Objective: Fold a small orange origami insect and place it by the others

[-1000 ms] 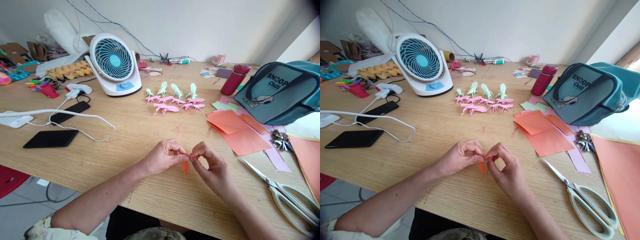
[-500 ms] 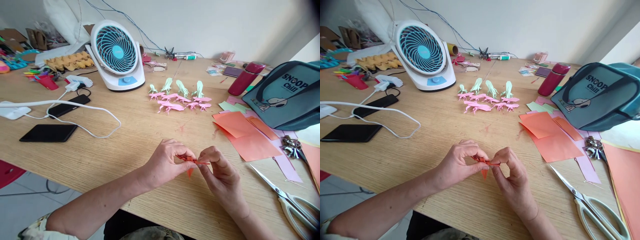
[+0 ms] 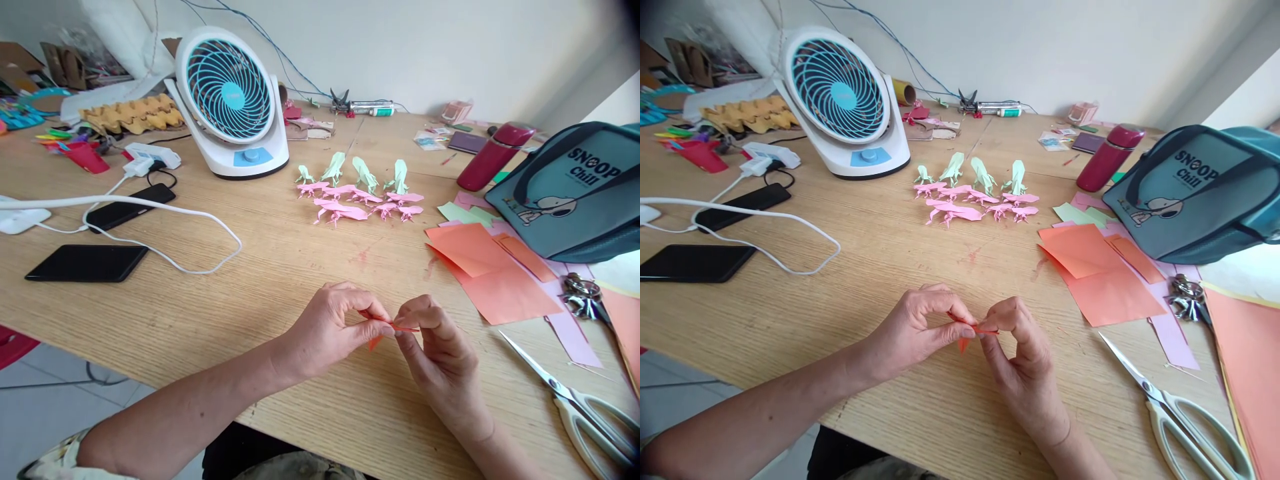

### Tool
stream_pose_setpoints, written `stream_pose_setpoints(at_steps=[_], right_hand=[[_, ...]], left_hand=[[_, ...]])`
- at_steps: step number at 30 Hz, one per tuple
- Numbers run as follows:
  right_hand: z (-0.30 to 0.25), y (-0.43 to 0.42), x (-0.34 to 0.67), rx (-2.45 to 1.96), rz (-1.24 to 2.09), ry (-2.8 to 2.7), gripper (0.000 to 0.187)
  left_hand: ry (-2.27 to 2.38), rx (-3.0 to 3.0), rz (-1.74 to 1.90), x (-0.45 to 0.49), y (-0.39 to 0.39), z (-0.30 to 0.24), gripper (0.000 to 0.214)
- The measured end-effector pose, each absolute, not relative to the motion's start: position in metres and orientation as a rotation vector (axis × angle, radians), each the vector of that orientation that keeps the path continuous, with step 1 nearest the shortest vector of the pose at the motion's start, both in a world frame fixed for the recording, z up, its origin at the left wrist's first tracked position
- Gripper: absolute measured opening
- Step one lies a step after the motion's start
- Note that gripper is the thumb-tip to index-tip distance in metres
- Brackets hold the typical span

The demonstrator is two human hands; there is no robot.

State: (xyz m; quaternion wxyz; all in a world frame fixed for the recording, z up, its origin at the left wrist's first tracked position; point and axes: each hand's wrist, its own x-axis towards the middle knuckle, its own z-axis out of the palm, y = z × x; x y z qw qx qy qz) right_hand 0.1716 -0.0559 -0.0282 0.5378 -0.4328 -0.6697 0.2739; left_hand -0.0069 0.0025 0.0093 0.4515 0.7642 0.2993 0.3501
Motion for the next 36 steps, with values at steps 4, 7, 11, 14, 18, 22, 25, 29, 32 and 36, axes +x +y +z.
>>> stream_pose_setpoints(at_steps=[4, 7, 11, 14, 18, 22, 25, 29, 32, 36], right_hand=[[-0.031, -0.056, 0.171, -1.027, 0.619, -1.588, 0.018], [-0.032, -0.056, 0.171, -1.053, 0.66, -1.556, 0.015], [-0.029, -0.056, 0.17, -1.127, 0.807, -1.468, 0.007], [-0.022, -0.055, 0.174, -1.179, 0.974, -1.446, 0.008], [-0.011, -0.051, 0.182, -1.208, 1.22, -1.447, 0.014], [-0.009, -0.048, 0.189, -1.173, 1.434, -1.41, 0.019], [-0.011, -0.047, 0.189, -1.232, 1.462, -1.32, 0.025], [-0.012, -0.047, 0.187, -1.257, 1.539, -1.234, 0.028], [-0.01, -0.046, 0.187, -1.235, 1.591, -1.198, 0.029], [-0.01, -0.046, 0.188, -1.2, 1.648, -1.137, 0.028]], left_hand=[[0.748, 1.868, 0.883, -0.007, 0.002, 0.008, 0.008], [0.772, 1.957, 0.913, -0.007, 0.001, 0.008, 0.009], [0.78, 2.167, 0.991, -0.009, 0.001, 0.01, 0.005], [0.775, 2.33, 1.002, -0.012, 0.002, 0.012, 0.004], [0.788, 2.45, 1.0, -0.015, 0.003, 0.012, 0.007], [0.768, 2.535, 1.003, -0.016, 0.005, 0.01, 0.009], [0.732, 2.574, 0.992, -0.015, 0.005, 0.008, 0.01], [0.713, 2.544, 0.995, -0.013, 0.005, 0.007, 0.006], [0.716, 2.497, 1.006, -0.011, 0.004, 0.007, 0.005], [0.724, 2.41, 0.98, -0.01, 0.004, 0.008, 0.004]])
